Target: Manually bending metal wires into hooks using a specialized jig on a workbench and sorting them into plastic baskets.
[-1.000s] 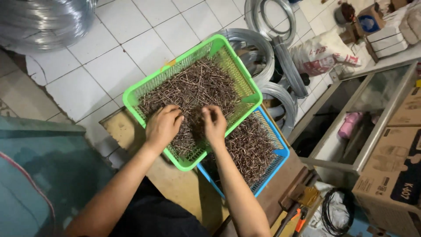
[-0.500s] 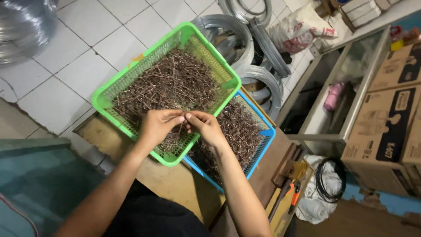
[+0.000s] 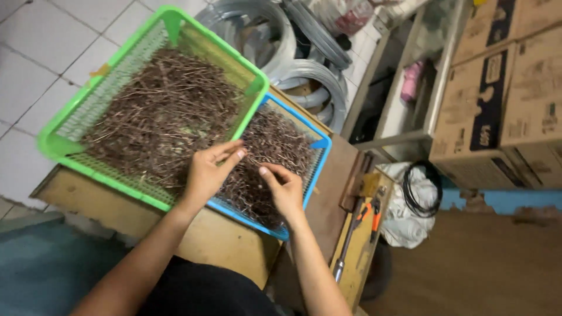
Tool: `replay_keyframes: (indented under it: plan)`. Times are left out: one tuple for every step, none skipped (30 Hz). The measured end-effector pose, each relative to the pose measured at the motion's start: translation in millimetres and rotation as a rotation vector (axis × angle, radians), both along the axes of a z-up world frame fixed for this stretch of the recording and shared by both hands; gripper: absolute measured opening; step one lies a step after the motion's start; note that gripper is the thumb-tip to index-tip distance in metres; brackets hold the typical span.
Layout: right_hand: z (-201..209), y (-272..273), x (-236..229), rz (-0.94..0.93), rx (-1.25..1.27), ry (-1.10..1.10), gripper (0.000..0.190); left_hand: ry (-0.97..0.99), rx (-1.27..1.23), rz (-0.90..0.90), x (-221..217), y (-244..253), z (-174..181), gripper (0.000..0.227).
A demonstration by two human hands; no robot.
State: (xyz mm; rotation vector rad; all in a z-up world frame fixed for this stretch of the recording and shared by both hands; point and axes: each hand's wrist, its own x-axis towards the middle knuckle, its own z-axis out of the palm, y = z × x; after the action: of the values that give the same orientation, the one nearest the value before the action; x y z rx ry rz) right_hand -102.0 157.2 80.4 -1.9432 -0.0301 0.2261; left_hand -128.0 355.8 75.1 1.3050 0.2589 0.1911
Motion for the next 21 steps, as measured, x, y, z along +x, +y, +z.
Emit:
replay_keyframes:
  plan:
    - [-0.8, -12.4, 0.9, -0.020, 0.000, -0.004, 0.021, -0.004, 0.000, -0.020, 1.7, -3.4, 2.4, 0.031]
    - [-2.5, -25.7, -1.2, -0.047, 0.033, 0.057, 0.022, -0.121, 0.237, -0.061, 1.0, -7.7, 3.7, 0.023]
    - [-4.3, -39.2, -3.4, -0.074, 0.067, 0.117, 0.024, -0.244, 0.472, -0.101, 0.5, -12.1, 4.7, 0.018]
    - [-5.0, -49.8, -5.1, -0.100, 0.068, 0.118, 0.024, -0.248, 0.468, -0.127, 1.9, -21.1, 8.0, 0.018]
    - [-5.8, -60.5, -7.0, -0.117, 0.106, 0.148, 0.024, -0.313, 0.538, -0.190, 3.2, -30.4, 11.1, 0.016]
    - [-7.4, -71.2, -9.6, -0.132, 0.145, 0.180, 0.025, -0.377, 0.607, -0.251, 3.3, -39.7, 13.5, 0.014]
    - [-9.0, -80.9, -11.7, -0.155, 0.147, 0.182, 0.025, -0.380, 0.602, -0.274, 2.6, -48.2, 15.1, 0.014]
    - [-9.5, -90.7, -11.9, -0.167, 0.143, 0.194, 0.025, -0.423, 0.688, -0.285, 4.4, -56.7, 17.7, 0.014]
    - [-9.6, -100.5, -12.2, -0.179, 0.138, 0.206, 0.026, -0.468, 0.772, -0.295, 6.2, -65.2, 20.6, 0.014]
    - [-14.1, -111.5, -12.5, -0.200, 0.141, 0.202, 0.026, -0.480, 0.768, -0.314, 8.3, -74.2, 16.1, 0.014]
    - [-18.5, -122.2, -13.1, -0.211, 0.181, 0.245, 0.025, -0.538, 0.807, -0.291, 10.1, -83.0, 11.6, 0.014]
    - [-22.9, -132.7, -14.2, -0.220, 0.221, 0.287, 0.025, -0.596, 0.844, -0.266, 11.1, -91.5, 7.0, 0.013]
    - [-17.8, -137.8, -17.8, -0.240, 0.223, 0.283, 0.025, -0.607, 0.838, -0.283, 12.7, -99.4, 5.4, 0.013]
    - [-12.3, -142.3, -20.7, -0.253, 0.303, 0.350, 0.024, -0.615, 0.854, -0.296, 15.0, -106.9, 4.7, 0.012]
    - [-7.2, -146.4, -23.3, -0.264, 0.385, 0.415, 0.023, -0.623, 0.870, -0.310, 17.4, -114.1, 3.6, 0.012]
    - [-8.7, -153.1, -25.6, -0.287, 0.386, 0.414, 0.023, -0.630, 0.860, -0.329, 19.8, -121.5, 3.0, 0.012]
    - [-10.7, -159.3, -28.5, -0.321, 0.405, 0.431, 0.023, -0.644, 0.867, -0.361, 21.7, -128.5, 1.9, 0.012]
    - [-12.3, -166.0, -27.0, -0.347, 0.424, 0.439, 0.024, -0.663, 0.878, -0.384, 26.4, -136.0, 1.3, 0.012]
    - [-17.5, -174.5, -29.5, -0.361, 0.425, 0.430, 0.024, -0.675, 0.871, -0.394, 27.3, -142.7, -0.3, 0.012]
    - [-21.6, -182.6, -28.7, -0.368, 0.350, 0.295, 0.024, -0.618, 0.840, -0.429, 30.7, -148.9, -0.9, 0.011]
    - [-25.7, -190.3, -27.8, -0.374, 0.274, 0.161, 0.029, -0.561, 0.809, -0.464, 34.3, -154.8, -1.3, 0.011]
